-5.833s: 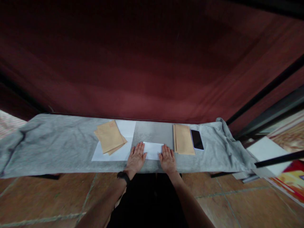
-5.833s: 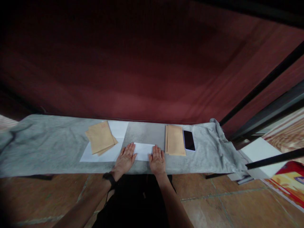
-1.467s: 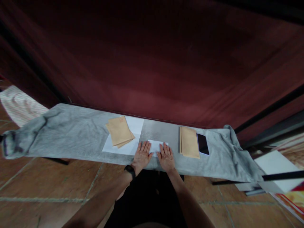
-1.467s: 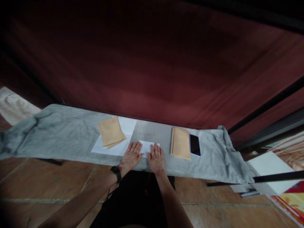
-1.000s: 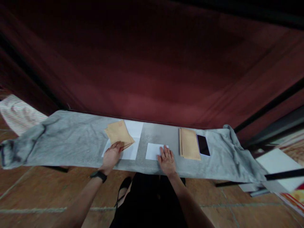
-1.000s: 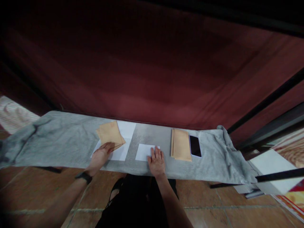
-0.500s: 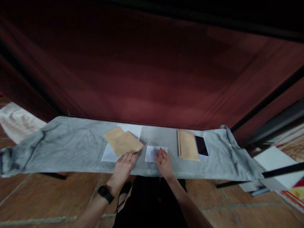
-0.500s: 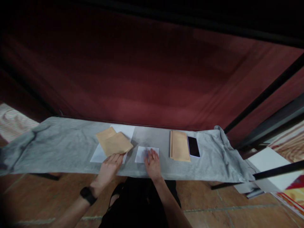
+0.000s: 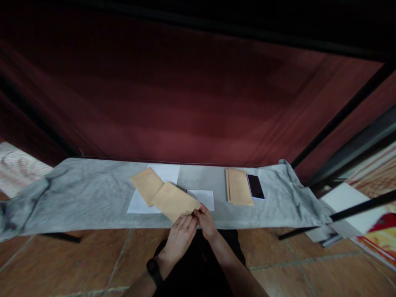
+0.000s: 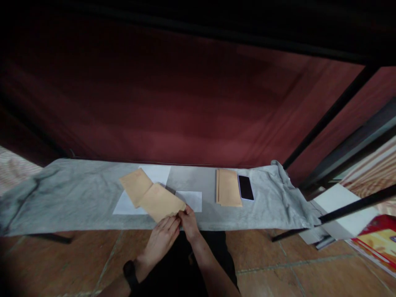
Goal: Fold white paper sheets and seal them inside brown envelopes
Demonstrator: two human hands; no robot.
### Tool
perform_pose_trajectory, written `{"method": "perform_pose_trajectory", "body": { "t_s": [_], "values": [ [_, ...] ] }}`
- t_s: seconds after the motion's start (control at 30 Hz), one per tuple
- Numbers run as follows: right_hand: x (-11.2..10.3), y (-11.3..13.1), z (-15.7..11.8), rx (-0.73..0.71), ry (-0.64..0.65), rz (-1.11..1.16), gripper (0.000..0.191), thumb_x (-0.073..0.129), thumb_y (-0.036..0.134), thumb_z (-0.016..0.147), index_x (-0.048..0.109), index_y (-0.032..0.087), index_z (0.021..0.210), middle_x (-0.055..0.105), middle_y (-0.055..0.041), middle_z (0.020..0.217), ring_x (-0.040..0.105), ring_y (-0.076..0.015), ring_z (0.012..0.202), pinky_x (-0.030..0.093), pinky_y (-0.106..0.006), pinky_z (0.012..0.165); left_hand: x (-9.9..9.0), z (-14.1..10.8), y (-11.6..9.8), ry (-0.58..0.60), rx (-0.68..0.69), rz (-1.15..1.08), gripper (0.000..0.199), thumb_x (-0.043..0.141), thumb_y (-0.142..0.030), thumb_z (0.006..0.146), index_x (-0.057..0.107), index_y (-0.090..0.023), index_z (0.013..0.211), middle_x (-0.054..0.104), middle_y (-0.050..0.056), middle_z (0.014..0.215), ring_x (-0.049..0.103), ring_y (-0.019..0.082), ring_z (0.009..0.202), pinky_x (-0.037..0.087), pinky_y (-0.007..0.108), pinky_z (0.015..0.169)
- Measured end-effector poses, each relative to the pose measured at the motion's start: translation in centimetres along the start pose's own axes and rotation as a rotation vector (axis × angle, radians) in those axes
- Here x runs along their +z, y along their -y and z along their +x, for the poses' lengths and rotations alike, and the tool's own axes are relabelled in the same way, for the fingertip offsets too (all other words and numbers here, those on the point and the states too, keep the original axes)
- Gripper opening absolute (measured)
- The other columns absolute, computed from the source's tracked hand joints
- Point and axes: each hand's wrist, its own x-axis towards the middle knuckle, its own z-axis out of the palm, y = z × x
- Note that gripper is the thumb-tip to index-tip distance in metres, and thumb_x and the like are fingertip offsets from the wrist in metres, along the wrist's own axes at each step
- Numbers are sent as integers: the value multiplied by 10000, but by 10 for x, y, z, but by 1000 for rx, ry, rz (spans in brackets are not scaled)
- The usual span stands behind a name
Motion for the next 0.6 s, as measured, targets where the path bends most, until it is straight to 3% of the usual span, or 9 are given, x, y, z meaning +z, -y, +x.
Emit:
{"method": "perform_pose_trajectory", "body": {
  "t_s": [0.07, 0.13, 0.2, 0.27, 0.43, 0.6],
  "values": [
    [-8, 4, -2, -32, 14, -14, 310, 699, 462, 689, 671, 229, 893, 671, 23, 724, 561, -140, 619, 437, -241, 544, -7, 3, 2, -30, -18, -40, 503, 623, -257, 861, 499, -189, 1344, 557, 140, 1373, 511, 299, 1284, 398, 496, 1088],
    [-21, 13, -7, -39, 19, -58, 293, 713, 449, 679, 664, 229, 866, 675, 28, 732, 562, -139, 630, 428, -232, 543, -16, 5, 11, -31, -37, -60, 831, 739, -382, 768, 342, -220, 1480, 309, 159, 1576, 298, 362, 1440, 284, 576, 1142],
    [-37, 25, -16, -25, 67, -96, 284, 729, 438, 680, 663, 224, 855, 685, 25, 754, 583, -146, 664, 430, -230, 563, -25, 5, 24, 16, -26, -61, 1067, 802, -439, 683, 200, -265, 1546, 111, 152, 1641, 154, 399, 1483, 208, 625, 1149],
    [-53, 37, -27, 12, 148, -85, 308, 729, 443, 707, 673, 228, 921, 703, 17, 817, 616, -159, 721, 451, -245, 615, -30, 3, 34, 80, 7, -67, 1181, 820, -464, 643, 105, -291, 1566, 23, 146, 1650, 105, 405, 1491, 172, 634, 1151],
    [-82, 56, -52, 118, 382, -94, 373, 752, 425, 744, 688, 224, 1052, 722, -1, 910, 648, -178, 813, 469, -296, 764, -20, -3, 27, 201, 96, -118, 1227, 806, -480, 635, 47, -270, 1575, 34, 142, 1650, 80, 389, 1498, 126, 616, 1173],
    [-100, 53, -68, 152, 360, -115, 397, 745, 406, 742, 695, 216, 1087, 730, -11, 929, 659, -194, 837, 475, -313, 787, 0, -11, 4, 226, 119, -139, 1205, 813, -501, 632, 87, -299, 1572, 110, 128, 1644, 109, 391, 1494, 126, 629, 1174]
  ]
}}
